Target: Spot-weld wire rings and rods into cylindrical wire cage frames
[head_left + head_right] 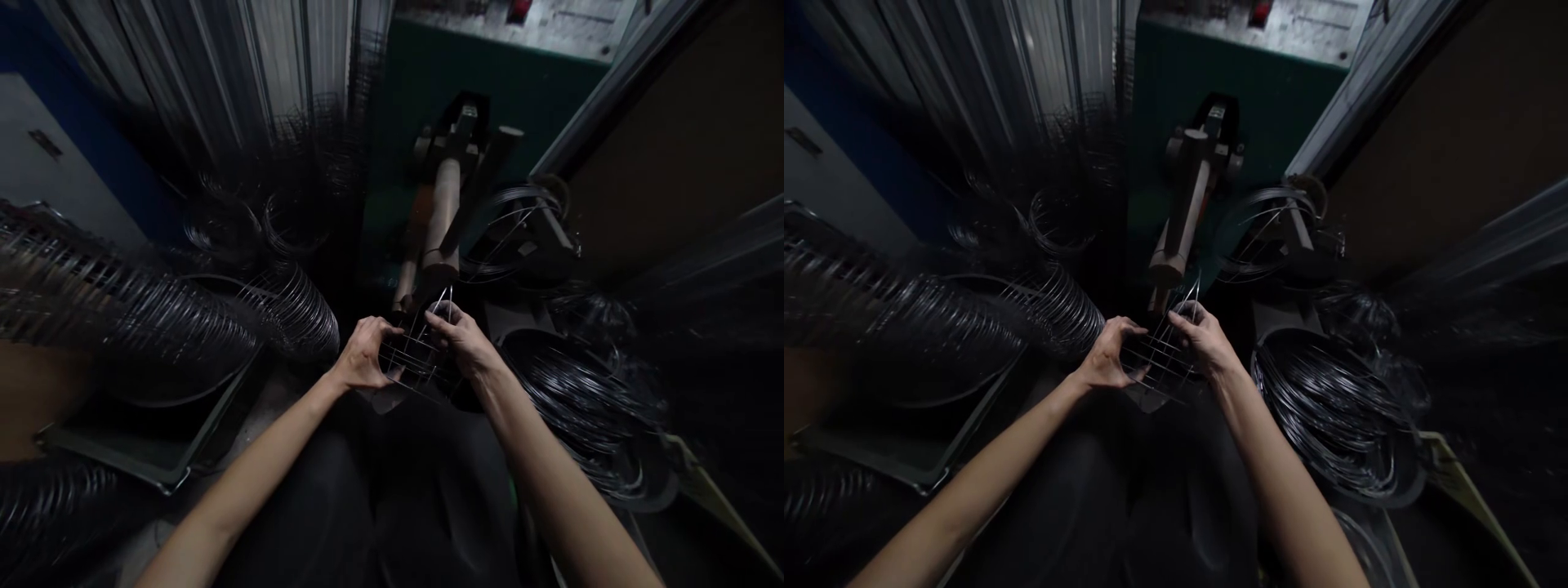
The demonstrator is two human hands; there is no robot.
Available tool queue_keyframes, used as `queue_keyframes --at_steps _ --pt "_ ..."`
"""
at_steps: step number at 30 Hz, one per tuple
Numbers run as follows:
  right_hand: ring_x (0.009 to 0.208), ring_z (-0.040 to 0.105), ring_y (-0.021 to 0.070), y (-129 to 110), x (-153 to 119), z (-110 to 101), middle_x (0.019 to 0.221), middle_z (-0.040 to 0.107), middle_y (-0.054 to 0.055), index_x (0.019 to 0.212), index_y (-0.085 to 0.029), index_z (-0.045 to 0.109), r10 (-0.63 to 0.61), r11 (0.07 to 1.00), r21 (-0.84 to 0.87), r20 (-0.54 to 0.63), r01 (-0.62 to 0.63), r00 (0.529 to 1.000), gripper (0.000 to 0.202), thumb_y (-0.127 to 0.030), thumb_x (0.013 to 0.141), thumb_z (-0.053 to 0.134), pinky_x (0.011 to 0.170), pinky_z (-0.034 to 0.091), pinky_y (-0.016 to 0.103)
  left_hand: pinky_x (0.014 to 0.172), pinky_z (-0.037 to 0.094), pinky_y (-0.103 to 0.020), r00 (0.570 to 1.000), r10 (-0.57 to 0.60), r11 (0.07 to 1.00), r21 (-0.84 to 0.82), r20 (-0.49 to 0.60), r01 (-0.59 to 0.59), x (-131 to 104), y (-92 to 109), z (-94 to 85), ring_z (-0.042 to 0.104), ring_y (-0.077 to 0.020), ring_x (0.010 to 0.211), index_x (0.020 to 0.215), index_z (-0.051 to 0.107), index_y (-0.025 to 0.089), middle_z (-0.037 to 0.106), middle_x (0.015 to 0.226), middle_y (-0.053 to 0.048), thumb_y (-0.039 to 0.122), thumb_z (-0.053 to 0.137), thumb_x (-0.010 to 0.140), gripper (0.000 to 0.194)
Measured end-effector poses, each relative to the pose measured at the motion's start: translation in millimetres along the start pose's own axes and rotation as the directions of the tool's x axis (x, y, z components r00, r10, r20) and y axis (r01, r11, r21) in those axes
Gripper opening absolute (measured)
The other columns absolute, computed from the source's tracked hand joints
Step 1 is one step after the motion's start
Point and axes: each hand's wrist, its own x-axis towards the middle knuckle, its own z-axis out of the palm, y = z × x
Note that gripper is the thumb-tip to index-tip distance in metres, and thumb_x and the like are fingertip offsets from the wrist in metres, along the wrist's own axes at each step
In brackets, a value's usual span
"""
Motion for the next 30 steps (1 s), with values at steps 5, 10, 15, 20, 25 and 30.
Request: queue_keyframes --at_steps 5,10,15,20,25,30 --pt "0.042 0.036 0.0024 -5 20 4 0.056 0.049 -0.008 0.076 -0.018 0.053 0.013 1.0 0.023 -0.005 -0.013 1.0 0.05 -0.041 0.044 0.084 0.037 0.025 0.015 0.08 0.046 -0.041 0.998 -0.036 0.999 0.006 -0.048 0.036 9 -11 0.0 0.055 -0.0239 0.089 0.108 0.045 0.014 0.055 0.096 -0.01 0.034 0.064 0.064 0.051" --pt "0.043 0.036 0.0035 -5 32 5 0.053 0.048 -0.007 0.072 -0.019 0.051 -0.018 1.0 0.003 -0.009 0.018 1.0 0.049 -0.041 0.043 0.084 0.037 0.024 0.016 0.083 0.045 -0.041 0.998 -0.042 0.999 -0.021 -0.052 0.041 15 -19 -0.8 0.055 -0.0243 0.092 0.108 0.044 0.014 0.056 0.098 -0.01 0.034 0.066 0.064 0.053" --pt "0.041 0.033 0.0032 -4 39 4 0.052 0.047 -0.008 0.074 -0.019 0.052 -0.014 1.0 0.016 -0.014 0.014 1.0 0.05 -0.039 0.042 0.084 0.037 0.022 0.017 0.084 0.046 -0.041 0.998 -0.059 0.998 -0.037 -0.035 0.058 20 -23 -0.9 0.055 -0.0248 0.092 0.108 0.045 0.015 0.056 0.098 -0.01 0.034 0.066 0.063 0.053" --pt "0.039 0.031 0.0036 -3 48 1 0.049 0.044 -0.008 0.076 -0.02 0.052 -0.007 1.0 -0.007 -0.005 0.006 1.0 0.049 -0.041 0.045 0.082 0.036 0.02 0.018 0.086 0.045 -0.041 0.995 -0.1 0.994 -0.045 -0.003 0.1 26 -28 -1.2 0.055 -0.0257 0.096 0.109 0.046 0.016 0.056 0.101 -0.01 0.034 0.068 0.062 0.055" --pt "0.036 0.027 0.0036 1 54 0 0.045 0.038 -0.01 0.075 -0.021 0.049 -0.029 0.999 -0.033 0.032 0.031 0.999 0.047 -0.045 0.049 0.08 0.035 0.018 0.019 0.087 0.044 -0.04 0.996 -0.084 0.996 -0.014 0.0 0.084 31 -29 -5.2 0.056 -0.0242 0.093 0.106 0.047 0.016 0.057 0.099 -0.008 0.033 0.068 0.062 0.052" --pt "0.035 0.028 0.0044 6 49 5 0.044 0.038 -0.009 0.073 -0.022 0.048 -0.022 1.0 -0.021 0.022 0.022 1.0 0.042 -0.044 0.055 0.078 0.033 0.018 0.02 0.083 0.045 -0.039 0.997 -0.072 0.997 -0.011 0.019 0.072 32 -26 -11.5 0.057 -0.0217 0.086 0.102 0.048 0.015 0.059 0.095 -0.007 0.031 0.07 0.061 0.049"
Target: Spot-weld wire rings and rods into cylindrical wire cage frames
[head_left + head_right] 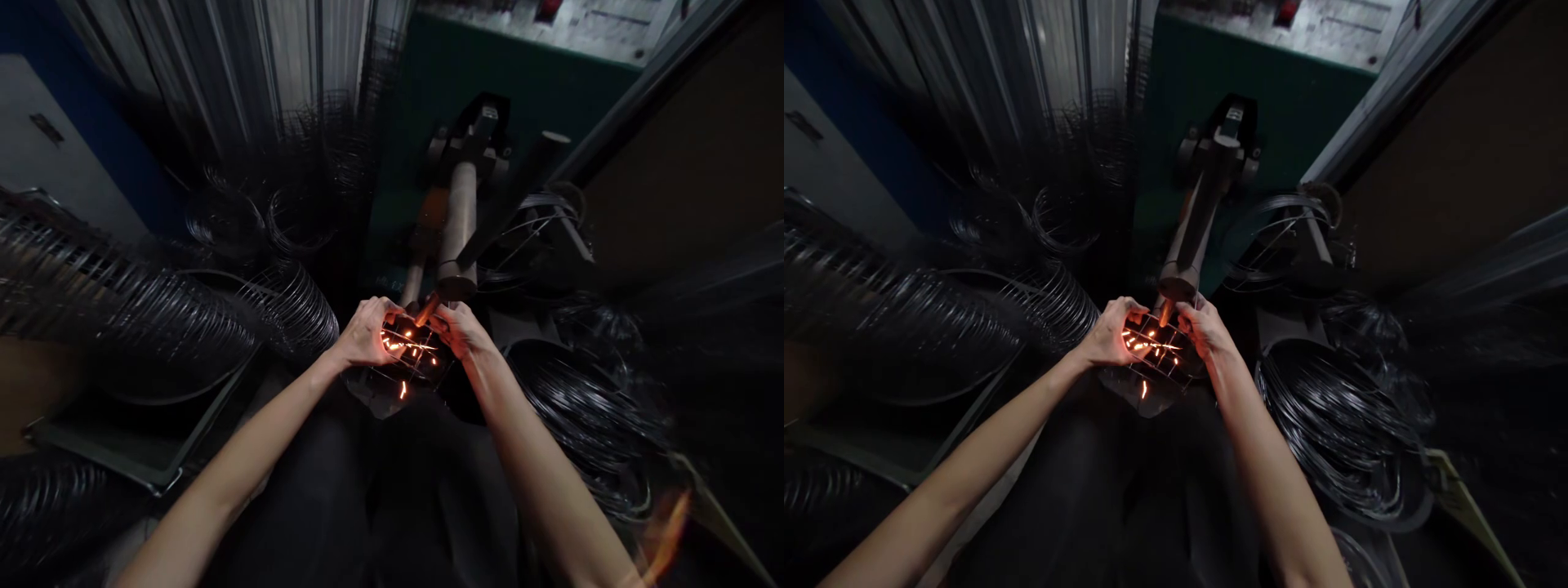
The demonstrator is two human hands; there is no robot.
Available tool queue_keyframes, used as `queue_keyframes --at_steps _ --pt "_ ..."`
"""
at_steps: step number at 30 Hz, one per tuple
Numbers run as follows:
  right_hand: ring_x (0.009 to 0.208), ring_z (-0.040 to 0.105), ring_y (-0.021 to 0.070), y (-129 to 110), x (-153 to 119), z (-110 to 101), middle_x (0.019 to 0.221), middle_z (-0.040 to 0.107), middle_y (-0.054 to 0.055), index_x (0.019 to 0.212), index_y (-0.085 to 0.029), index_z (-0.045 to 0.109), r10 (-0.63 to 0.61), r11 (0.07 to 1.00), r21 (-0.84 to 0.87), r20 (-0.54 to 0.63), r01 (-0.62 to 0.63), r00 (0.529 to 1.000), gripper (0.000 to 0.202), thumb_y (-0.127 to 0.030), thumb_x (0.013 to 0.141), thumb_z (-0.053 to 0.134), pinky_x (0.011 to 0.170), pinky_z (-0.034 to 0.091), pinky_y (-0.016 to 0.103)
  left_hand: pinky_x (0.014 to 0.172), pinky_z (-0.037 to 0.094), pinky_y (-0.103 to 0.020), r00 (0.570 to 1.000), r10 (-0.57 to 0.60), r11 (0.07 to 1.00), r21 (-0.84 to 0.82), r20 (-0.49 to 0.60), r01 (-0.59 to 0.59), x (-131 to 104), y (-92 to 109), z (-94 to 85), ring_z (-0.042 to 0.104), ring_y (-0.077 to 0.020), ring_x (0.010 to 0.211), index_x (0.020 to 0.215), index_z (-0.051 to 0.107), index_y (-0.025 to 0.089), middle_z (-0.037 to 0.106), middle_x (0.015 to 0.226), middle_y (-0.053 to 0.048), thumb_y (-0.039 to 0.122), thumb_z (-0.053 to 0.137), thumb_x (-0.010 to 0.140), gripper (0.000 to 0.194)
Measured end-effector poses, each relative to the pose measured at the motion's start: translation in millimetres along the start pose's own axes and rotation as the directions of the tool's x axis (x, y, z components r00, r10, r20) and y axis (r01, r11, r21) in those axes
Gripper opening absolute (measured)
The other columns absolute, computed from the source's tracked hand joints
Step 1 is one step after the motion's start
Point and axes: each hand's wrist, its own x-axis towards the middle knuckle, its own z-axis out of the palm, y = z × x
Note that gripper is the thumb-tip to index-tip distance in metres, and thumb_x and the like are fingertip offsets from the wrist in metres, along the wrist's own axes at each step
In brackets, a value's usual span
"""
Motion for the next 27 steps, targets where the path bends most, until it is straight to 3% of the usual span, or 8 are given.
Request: queue_keyframes --at_steps 3,7,10,16,27 --pt "0.036 0.027 0.0035 -1 -1 2 0.045 0.039 -0.009 0.071 -0.021 0.047 -0.013 0.999 0.037 -0.064 0.016 0.998 0.041 -0.042 0.055 0.079 0.033 0.019 0.019 0.084 0.045 -0.038 1.0 -0.02 1.0 0.005 0.018 0.02 1 1 -2.7 0.056 -0.0221 0.09 0.105 0.048 0.015 0.058 0.098 -0.007 0.032 0.069 0.063 0.05" --pt "0.036 0.028 0.0015 -8 0 -1 0.05 0.043 -0.008 0.069 -0.02 0.044 -0.015 0.973 0.223 -0.215 0.064 0.976 0.04 -0.043 0.061 0.076 0.035 0.024 0.017 0.087 0.044 -0.04 0.998 -0.003 0.999 0.034 0.067 0.001 0 -1 -3.5 0.055 -0.0242 0.095 0.106 0.048 0.015 0.057 0.101 -0.009 0.029 0.067 0.063 0.049" --pt "0.038 0.032 0.0024 -13 -2 -2 0.05 0.043 -0.008 0.068 -0.02 0.043 0.024 0.966 0.257 -0.162 0.019 0.986 0.038 -0.039 0.063 0.076 0.036 0.025 0.016 0.085 0.045 -0.04 0.997 -0.05 0.999 0.005 0.054 0.05 -7 -5 -1.7 0.055 -0.0242 0.094 0.106 0.047 0.015 0.056 0.101 -0.009 0.028 0.067 0.062 0.049" --pt "0.038 0.029 0.0009 -16 -5 5 0.047 0.039 -0.01 0.066 -0.019 0.046 0.04 0.973 0.226 -0.008 -0.038 0.999 0.042 -0.029 0.05 0.083 0.033 0.018 0.014 0.085 0.046 -0.039 0.986 -0.166 0.984 -0.061 0.019 0.167 -18 -11 -0.3 0.055 -0.0237 0.095 0.105 0.045 0.017 0.055 0.101 -0.007 0.025 0.066 0.059 0.051" --pt "0.04 0.037 0.0024 -18 1 10 0.046 0.045 -0.007 0.066 -0.018 0.048 -0.008 0.99 0.142 -0.031 0.012 0.999 0.041 -0.029 0.045 0.083 0.038 0.028 0.016 0.087 0.046 -0.039 0.98 -0.194 0.965 -0.186 -0.035 0.184 -16 -20 -3.1 0.056 -0.0224 0.095 0.103 0.046 0.016 0.056 0.1 -0.007 0.025 0.065 0.06 0.048"
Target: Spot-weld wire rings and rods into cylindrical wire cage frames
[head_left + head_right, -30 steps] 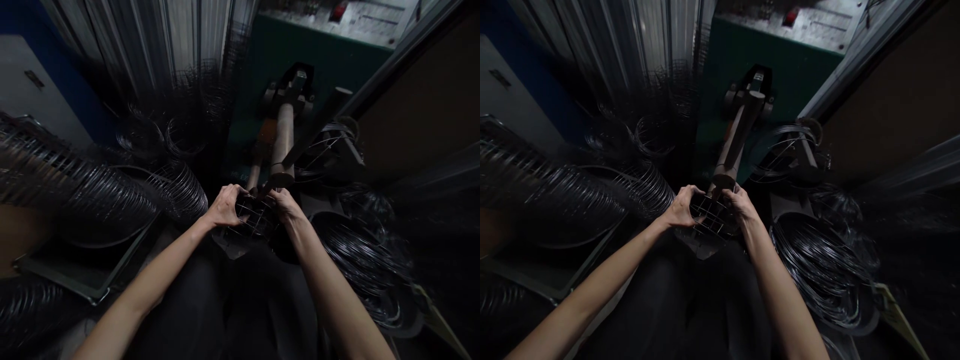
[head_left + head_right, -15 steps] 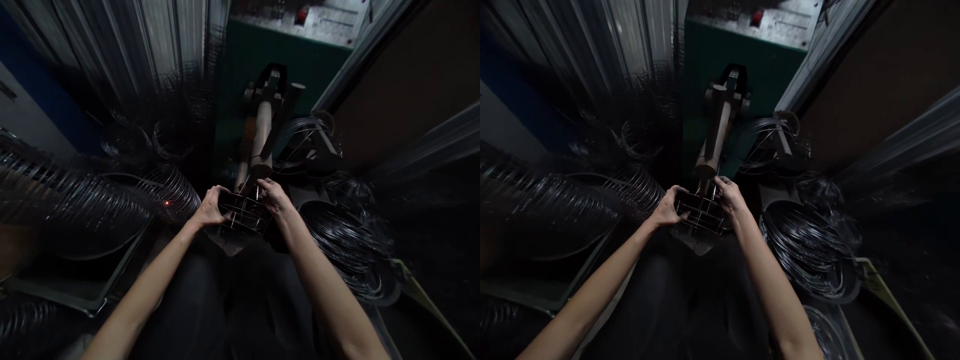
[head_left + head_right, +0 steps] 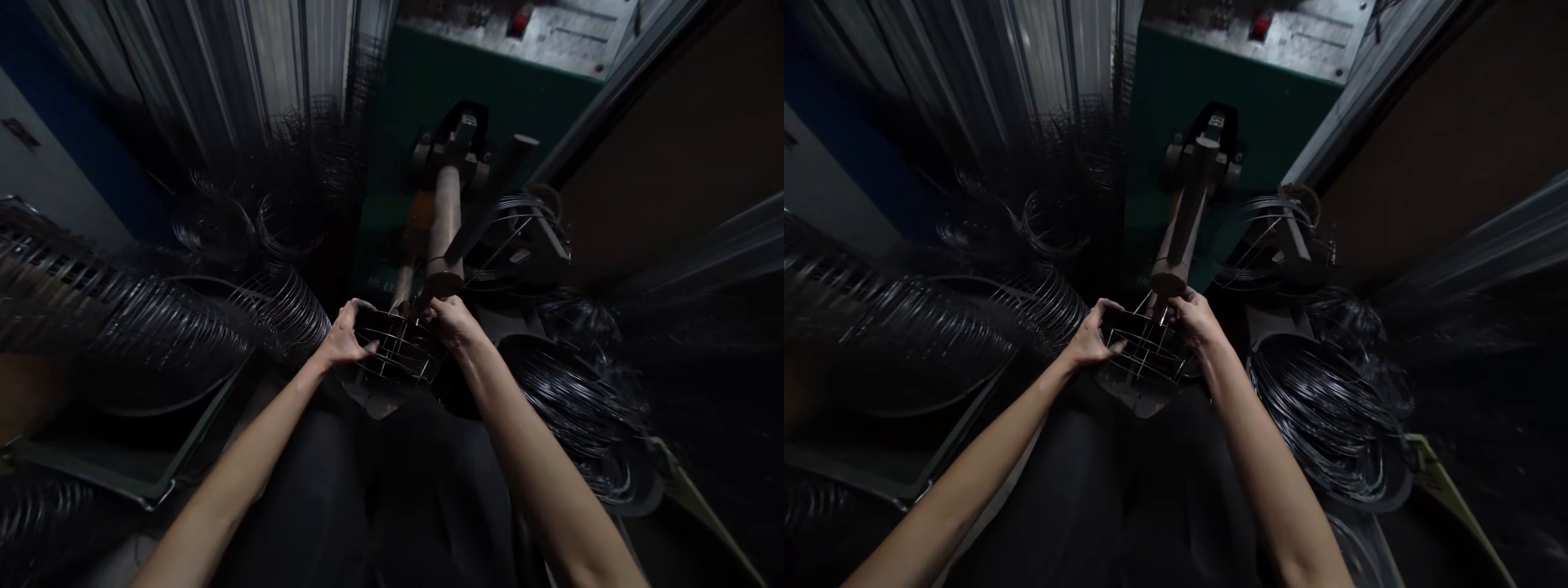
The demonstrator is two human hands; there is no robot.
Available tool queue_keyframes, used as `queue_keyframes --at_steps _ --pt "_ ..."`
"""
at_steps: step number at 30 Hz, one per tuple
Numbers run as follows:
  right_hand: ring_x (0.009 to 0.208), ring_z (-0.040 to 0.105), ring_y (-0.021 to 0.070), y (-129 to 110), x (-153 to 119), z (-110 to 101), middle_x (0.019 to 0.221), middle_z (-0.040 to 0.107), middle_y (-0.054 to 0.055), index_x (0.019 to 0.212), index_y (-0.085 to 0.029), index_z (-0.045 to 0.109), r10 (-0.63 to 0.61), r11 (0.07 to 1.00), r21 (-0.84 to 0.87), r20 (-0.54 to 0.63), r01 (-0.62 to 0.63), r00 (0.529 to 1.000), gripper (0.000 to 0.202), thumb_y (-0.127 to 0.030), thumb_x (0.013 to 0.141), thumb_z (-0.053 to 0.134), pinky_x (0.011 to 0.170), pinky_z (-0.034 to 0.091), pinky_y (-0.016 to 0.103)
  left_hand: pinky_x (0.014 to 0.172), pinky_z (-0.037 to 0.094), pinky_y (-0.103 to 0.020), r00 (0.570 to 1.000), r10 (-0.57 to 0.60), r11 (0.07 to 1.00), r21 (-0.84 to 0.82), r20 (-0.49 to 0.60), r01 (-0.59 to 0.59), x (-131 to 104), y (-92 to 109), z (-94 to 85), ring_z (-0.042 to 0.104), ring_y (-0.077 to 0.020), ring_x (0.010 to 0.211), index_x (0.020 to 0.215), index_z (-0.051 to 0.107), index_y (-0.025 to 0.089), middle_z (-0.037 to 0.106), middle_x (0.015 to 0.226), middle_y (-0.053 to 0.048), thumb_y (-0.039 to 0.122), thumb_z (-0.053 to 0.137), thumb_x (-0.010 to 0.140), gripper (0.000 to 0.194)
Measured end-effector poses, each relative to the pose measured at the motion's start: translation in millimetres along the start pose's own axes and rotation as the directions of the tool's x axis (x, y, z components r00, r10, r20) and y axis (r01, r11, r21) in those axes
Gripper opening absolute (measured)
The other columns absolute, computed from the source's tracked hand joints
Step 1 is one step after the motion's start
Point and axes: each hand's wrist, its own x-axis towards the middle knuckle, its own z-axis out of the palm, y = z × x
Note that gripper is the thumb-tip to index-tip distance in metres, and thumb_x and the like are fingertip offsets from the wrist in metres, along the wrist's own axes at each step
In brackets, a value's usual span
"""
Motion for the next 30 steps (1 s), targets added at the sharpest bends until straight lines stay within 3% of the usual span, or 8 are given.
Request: queue_keyframes --at_steps 10,15,19,25,28,30 --pt "0.039 0.037 0.0036 6 6 5 0.037 0.034 -0.01 0.051 -0.018 0.042 -0.084 0.996 -0.007 0.016 0.084 0.996 0.04 -0.03 0.048 0.079 0.04 0.03 0.017 0.085 0.047 -0.037 1.0 0.005 0.998 -0.068 -0.015 -0.006 3 -8 -2.4 0.057 -0.0231 0.095 0.104 0.046 0.016 0.056 0.101 -0.008 0.023 0.067 0.06 0.049" --pt "0.039 0.04 0.0047 5 4 10 0.036 0.035 -0.009 0.05 -0.018 0.042 -0.064 0.998 -0.016 0.001 0.064 0.998 0.036 -0.027 0.05 0.077 0.04 0.031 0.017 0.082 0.048 -0.036 1.0 -0.005 0.994 -0.109 -0.008 0.004 2 -12 -0.1 0.057 -0.0218 0.092 0.104 0.046 0.016 0.055 0.1 -0.008 0.023 0.066 0.06 0.049" --pt "0.04 0.044 0.0062 6 3 9 0.043 0.044 -0.008 0.059 -0.018 0.045 0.022 1.0 0.007 -0.047 -0.022 0.999 0.029 -0.022 0.054 0.073 0.039 0.034 0.017 0.079 0.048 -0.033 1.0 -0.015 0.993 -0.117 -0.005 0.014 1 -14 0.5 0.056 -0.0187 0.086 0.103 0.047 0.016 0.054 0.095 -0.006 0.022 0.066 0.06 0.047" --pt "0.033 0.024 0.0018 -4 29 -1 0.039 0.029 -0.012 0.057 -0.02 0.034 0.151 0.988 0.027 -0.016 -0.151 0.988 0.031 -0.015 0.068 0.063 0.034 0.021 0.014 0.082 0.049 -0.033 0.996 0.027 0.999 -0.04 0.081 -0.024 6 -14 -5.3 0.057 -0.0195 0.09 0.105 0.045 0.016 0.054 0.1 -0.006 0.023 0.067 0.06 0.051" --pt "0.032 0.025 0.0022 -17 38 -7 0.039 0.03 -0.011 0.057 -0.02 0.034 0.152 0.988 0.027 -0.053 -0.151 0.987 0.029 -0.016 0.076 0.057 0.033 0.018 0.014 0.087 0.048 -0.038 0.985 0.088 0.993 0.061 0.145 -0.098 5 -10 -4.8 0.056 -0.0221 0.095 0.108 0.045 0.016 0.054 0.103 -0.008 0.023 0.067 0.061 0.052" --pt "0.032 0.029 0.0026 -22 29 -11 0.042 0.038 -0.009 0.061 -0.019 0.039 0.147 0.989 -0.008 -0.068 -0.148 0.987 0.025 -0.019 0.076 0.059 0.032 0.019 0.014 0.095 0.044 -0.043 0.969 0.149 0.982 0.087 0.196 -0.169 -2 -10 -7.1 0.056 -0.024 0.1 0.11 0.046 0.015 0.055 0.104 -0.009 0.026 0.068 0.063 0.053"
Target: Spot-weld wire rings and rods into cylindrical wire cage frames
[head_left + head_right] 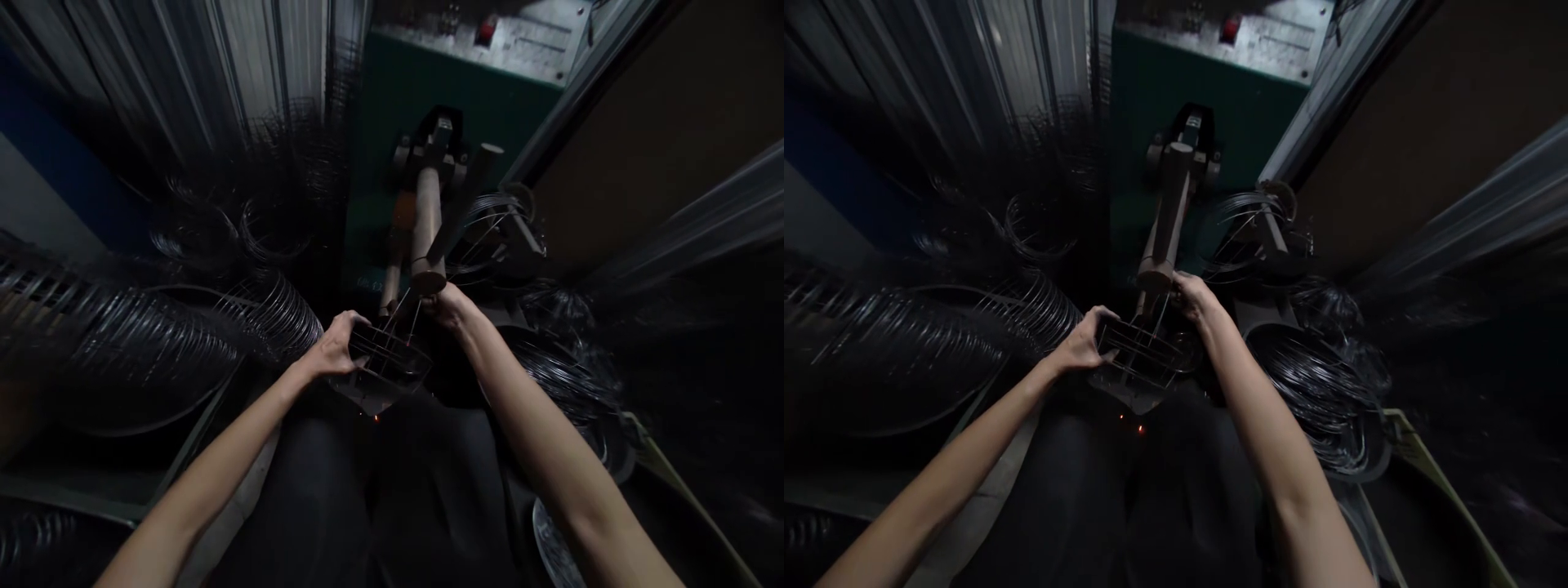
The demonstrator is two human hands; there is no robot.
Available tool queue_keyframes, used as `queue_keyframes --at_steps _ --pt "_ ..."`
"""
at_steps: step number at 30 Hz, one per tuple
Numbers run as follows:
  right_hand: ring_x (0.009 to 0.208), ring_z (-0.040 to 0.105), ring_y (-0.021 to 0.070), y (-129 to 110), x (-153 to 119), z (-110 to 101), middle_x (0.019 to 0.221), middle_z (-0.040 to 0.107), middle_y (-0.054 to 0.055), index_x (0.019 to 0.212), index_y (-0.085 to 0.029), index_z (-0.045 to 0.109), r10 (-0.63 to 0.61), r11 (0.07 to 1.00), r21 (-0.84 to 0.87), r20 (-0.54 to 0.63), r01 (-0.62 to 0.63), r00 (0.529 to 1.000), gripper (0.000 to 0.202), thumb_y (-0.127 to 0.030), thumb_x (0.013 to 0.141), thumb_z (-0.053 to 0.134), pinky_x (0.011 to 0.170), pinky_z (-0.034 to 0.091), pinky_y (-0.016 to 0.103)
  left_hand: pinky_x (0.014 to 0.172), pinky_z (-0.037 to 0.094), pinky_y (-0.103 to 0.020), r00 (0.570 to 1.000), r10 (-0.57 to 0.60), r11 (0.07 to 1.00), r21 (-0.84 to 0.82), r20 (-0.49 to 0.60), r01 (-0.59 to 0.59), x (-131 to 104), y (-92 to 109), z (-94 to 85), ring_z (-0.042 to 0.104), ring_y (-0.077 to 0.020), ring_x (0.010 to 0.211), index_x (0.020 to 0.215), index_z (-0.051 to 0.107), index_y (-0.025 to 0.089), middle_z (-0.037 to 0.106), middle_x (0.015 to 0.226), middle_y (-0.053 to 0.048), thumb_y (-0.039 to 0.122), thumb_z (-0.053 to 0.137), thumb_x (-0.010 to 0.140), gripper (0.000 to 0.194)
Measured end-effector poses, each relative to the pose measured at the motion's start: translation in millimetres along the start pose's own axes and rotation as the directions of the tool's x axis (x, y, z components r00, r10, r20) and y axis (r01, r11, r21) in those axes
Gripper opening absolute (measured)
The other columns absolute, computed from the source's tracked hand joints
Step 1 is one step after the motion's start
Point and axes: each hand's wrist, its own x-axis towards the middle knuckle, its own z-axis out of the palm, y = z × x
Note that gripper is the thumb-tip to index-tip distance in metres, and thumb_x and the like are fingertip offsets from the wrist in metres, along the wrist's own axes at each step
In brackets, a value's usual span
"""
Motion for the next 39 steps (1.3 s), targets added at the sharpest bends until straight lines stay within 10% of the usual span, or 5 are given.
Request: queue_keyframes --at_steps 13,20,30,36,39 --pt "0.064 0.059 0.0144 140 -164 28 0.072 0.064 0.004 0.079 -0.018 0.061 -0.477 0.623 -0.647 0.131 0.44 0.869 0.027 -0.039 0.089 0.047 0.062 0.047 0.026 0.096 0.042 -0.037 0.875 -0.3 0.766 -0.451 0.38 0.458 -34 86 -24.2 0.058 -0.0226 0.104 0.112 0.062 0.016 0.065 0.104 -0.01 0.058 0.044 0.086 0.053" --pt "0.092 0.063 0.0178 89 -183 -35 0.101 0.067 0.01 0.108 -0.021 0.066 -0.637 0.169 -0.758 0.404 0.63 0.657 0.027 -0.028 0.091 0.046 0.081 0.05 0.029 0.049 0.034 -0.019 0.837 -0.447 0.602 -0.585 0.317 0.543 -31 131 -10.4 0.042 -0.0067 0.05 0.08 0.066 0.012 0.049 0.057 0.002 0.052 0.051 0.084 0.043" --pt "0.082 0.066 0.0188 27 -205 -55 0.095 0.072 0.003 0.104 -0.023 0.071 -0.355 0.498 -0.718 0.343 0.487 0.869 0.029 -0.039 0.085 0.055 0.076 0.049 0.028 0.041 0.024 -0.018 0.829 -0.413 0.656 -0.509 0.376 0.558 -18 132 -67.8 0.031 -0.005 0.043 0.072 0.063 0.015 0.038 0.049 0.004 0.049 0.058 0.081 0.035" --pt "0.073 0.067 0.0205 83 -207 -65 0.084 0.072 0.006 0.095 -0.016 0.071 -0.27 0.405 -0.868 0.188 0.288 0.944 0.032 -0.036 0.09 0.046 0.071 0.05 0.03 0.039 0.017 -0.018 0.599 -0.411 0.373 -0.473 0.687 0.798 -28 97 -9.9 0.019 -0.0035 0.039 0.071 0.057 0.013 0.023 0.048 0.008 0.058 0.063 0.073 0.045" --pt "0.092 0.067 0.0245 116 -197 -75 0.106 0.069 0.012 0.117 -0.013 0.061 -0.264 0.234 -0.915 0.265 0.329 0.927 0.036 -0.028 0.092 0.04 0.081 0.05 0.035 0.042 0.026 -0.02 0.646 -0.424 0.56 -0.377 0.635 0.738 -42 81 19.6 0.031 -0.0064 0.041 0.076 0.059 0.014 0.035 0.05 0.005 0.059 0.051 0.081 0.046"
